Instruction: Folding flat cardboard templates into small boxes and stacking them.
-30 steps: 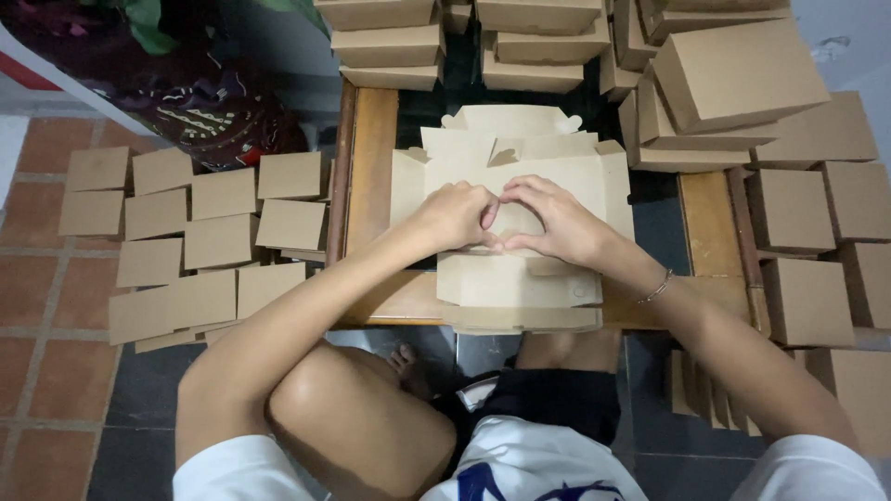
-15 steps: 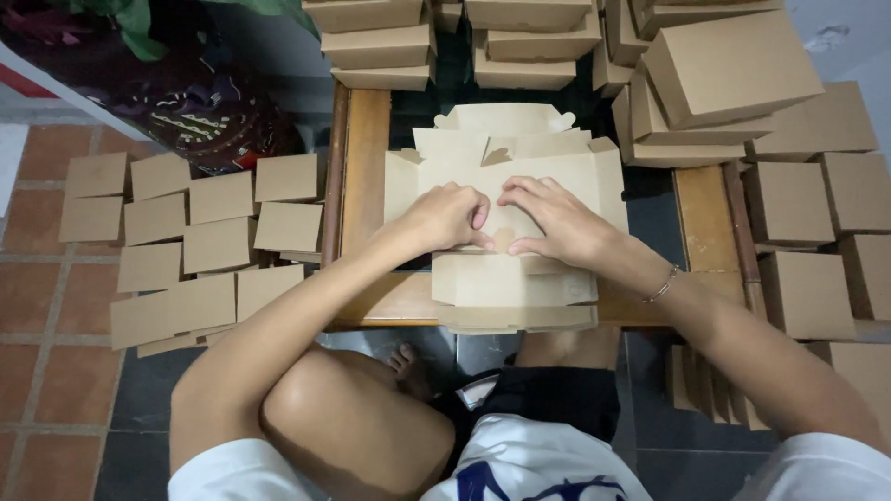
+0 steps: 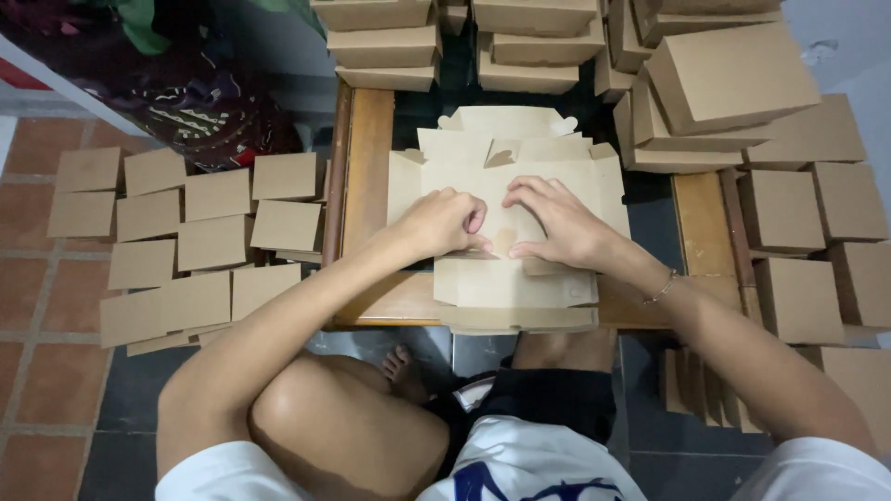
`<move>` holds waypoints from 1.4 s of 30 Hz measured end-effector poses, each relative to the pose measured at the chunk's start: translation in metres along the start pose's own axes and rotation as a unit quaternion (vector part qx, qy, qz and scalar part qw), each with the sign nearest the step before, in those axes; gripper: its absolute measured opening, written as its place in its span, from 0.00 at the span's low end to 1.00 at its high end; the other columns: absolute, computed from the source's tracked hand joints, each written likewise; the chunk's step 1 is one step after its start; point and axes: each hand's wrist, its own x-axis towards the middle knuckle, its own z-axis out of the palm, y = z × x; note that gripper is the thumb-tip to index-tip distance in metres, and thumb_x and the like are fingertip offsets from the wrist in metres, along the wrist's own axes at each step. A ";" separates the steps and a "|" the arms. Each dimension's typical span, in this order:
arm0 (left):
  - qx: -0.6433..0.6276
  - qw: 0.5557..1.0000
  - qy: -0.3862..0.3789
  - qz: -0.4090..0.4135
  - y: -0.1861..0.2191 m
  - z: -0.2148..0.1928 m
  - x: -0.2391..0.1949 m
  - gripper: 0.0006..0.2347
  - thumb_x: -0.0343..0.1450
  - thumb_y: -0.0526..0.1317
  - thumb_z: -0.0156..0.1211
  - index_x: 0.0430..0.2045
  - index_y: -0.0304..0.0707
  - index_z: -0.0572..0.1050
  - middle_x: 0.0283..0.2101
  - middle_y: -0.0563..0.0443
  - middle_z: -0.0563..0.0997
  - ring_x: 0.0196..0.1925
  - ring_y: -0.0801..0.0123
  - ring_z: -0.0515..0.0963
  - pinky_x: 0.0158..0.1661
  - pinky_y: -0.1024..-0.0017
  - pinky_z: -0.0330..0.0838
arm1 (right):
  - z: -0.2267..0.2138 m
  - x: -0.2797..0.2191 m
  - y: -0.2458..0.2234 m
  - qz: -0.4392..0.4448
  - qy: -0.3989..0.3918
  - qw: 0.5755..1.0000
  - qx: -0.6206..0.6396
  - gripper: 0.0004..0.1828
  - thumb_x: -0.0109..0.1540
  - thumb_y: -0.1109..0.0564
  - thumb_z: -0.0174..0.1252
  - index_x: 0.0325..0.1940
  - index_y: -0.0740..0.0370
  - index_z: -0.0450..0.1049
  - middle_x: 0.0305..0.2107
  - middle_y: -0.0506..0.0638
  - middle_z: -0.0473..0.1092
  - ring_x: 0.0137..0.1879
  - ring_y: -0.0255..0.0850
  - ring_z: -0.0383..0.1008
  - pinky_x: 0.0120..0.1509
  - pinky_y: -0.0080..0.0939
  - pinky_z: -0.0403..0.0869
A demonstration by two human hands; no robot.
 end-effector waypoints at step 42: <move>0.117 0.990 0.014 0.070 -0.025 0.022 0.029 0.21 0.64 0.64 0.66 0.17 0.47 0.72 0.23 0.45 0.79 0.34 0.46 0.85 0.35 0.57 0.76 | -0.010 -0.005 -0.016 0.043 -0.033 0.994 -0.100 0.45 0.57 0.31 0.63 0.73 0.49 0.60 0.74 0.56 0.52 0.81 0.49 0.48 0.80 0.57 0.52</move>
